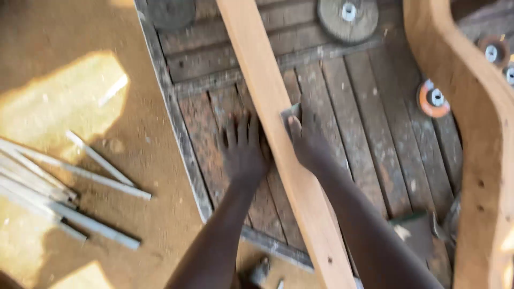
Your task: Sanding a long wooden plank by hand using sandpaper
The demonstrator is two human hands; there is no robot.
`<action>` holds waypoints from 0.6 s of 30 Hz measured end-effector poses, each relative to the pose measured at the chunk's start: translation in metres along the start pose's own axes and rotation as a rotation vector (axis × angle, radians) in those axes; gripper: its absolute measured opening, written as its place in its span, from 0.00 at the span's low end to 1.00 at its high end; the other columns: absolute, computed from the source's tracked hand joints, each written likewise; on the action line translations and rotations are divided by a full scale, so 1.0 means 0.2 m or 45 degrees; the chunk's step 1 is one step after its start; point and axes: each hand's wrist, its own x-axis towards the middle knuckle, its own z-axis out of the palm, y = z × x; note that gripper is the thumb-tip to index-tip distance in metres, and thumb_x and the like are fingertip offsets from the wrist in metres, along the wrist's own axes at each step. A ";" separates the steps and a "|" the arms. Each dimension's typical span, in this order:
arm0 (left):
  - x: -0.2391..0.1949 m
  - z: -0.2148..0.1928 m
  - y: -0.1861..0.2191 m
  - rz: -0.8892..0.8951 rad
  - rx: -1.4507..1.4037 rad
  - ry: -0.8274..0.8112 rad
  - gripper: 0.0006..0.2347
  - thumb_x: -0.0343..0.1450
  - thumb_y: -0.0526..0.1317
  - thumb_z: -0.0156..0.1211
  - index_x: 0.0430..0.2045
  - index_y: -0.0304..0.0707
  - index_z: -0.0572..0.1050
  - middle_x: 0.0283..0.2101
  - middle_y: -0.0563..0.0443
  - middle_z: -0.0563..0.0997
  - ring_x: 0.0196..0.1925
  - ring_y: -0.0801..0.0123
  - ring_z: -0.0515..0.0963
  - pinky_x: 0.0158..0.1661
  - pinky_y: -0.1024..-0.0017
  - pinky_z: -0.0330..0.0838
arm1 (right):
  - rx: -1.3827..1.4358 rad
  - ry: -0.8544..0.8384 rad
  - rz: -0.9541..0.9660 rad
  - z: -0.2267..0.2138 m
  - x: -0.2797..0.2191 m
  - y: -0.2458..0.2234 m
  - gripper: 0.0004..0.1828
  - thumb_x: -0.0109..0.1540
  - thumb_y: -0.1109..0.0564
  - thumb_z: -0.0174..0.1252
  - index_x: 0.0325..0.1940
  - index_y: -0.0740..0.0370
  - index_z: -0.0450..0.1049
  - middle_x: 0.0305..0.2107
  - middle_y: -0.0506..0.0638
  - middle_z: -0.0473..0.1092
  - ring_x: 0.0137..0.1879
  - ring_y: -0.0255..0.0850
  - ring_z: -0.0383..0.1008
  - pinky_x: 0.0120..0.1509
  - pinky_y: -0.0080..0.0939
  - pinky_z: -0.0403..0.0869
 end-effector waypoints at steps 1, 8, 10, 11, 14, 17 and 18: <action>0.03 0.03 0.00 0.007 -0.003 0.049 0.24 0.74 0.48 0.50 0.65 0.39 0.69 0.67 0.45 0.72 0.70 0.44 0.66 0.66 0.44 0.58 | -0.593 0.352 -0.420 0.02 -0.07 0.08 0.26 0.73 0.47 0.42 0.72 0.62 0.57 0.59 0.75 0.67 0.59 0.66 0.72 0.57 0.57 0.72; 0.08 0.05 0.01 -0.048 0.012 -0.160 0.29 0.73 0.49 0.55 0.70 0.39 0.60 0.70 0.46 0.66 0.75 0.44 0.57 0.68 0.43 0.54 | -0.465 0.030 0.458 -0.09 -0.80 -0.08 0.37 0.66 0.44 0.43 0.79 0.55 0.49 0.47 0.61 0.64 0.51 0.65 0.69 0.53 0.65 0.69; 0.14 0.10 0.02 -0.044 0.022 -0.117 0.28 0.73 0.49 0.50 0.70 0.40 0.61 0.72 0.46 0.65 0.75 0.43 0.57 0.69 0.41 0.51 | -0.533 0.097 0.210 -0.04 -0.37 -0.06 0.32 0.68 0.44 0.44 0.73 0.59 0.53 0.58 0.62 0.59 0.56 0.67 0.64 0.55 0.67 0.67; 0.05 0.08 0.01 -0.077 0.054 -0.176 0.27 0.72 0.49 0.46 0.69 0.41 0.62 0.73 0.45 0.63 0.75 0.42 0.56 0.69 0.39 0.47 | -0.582 0.067 0.011 0.00 -0.25 -0.07 0.28 0.69 0.44 0.46 0.67 0.62 0.57 0.70 0.62 0.53 0.61 0.68 0.59 0.57 0.70 0.65; 0.07 0.09 0.00 -0.050 -0.006 -0.115 0.29 0.71 0.49 0.51 0.69 0.40 0.62 0.72 0.45 0.65 0.75 0.42 0.58 0.69 0.39 0.52 | -0.752 0.487 -0.724 0.09 0.44 -0.02 0.14 0.74 0.55 0.47 0.59 0.67 0.63 0.64 0.84 0.54 0.63 0.90 0.59 0.59 0.83 0.68; 0.08 0.08 0.00 -0.003 -0.018 0.074 0.27 0.70 0.48 0.51 0.65 0.39 0.68 0.67 0.43 0.72 0.71 0.41 0.65 0.66 0.41 0.57 | -0.576 0.524 -0.208 0.07 0.44 -0.16 0.33 0.72 0.38 0.43 0.74 0.61 0.59 0.58 0.69 0.67 0.55 0.67 0.72 0.55 0.64 0.72; 0.09 0.08 0.01 0.011 -0.034 0.108 0.27 0.70 0.48 0.51 0.65 0.39 0.68 0.67 0.43 0.72 0.71 0.41 0.65 0.66 0.41 0.57 | -0.592 0.559 -0.221 -0.02 0.29 -0.25 0.33 0.72 0.38 0.43 0.74 0.61 0.59 0.58 0.69 0.67 0.55 0.67 0.72 0.55 0.64 0.72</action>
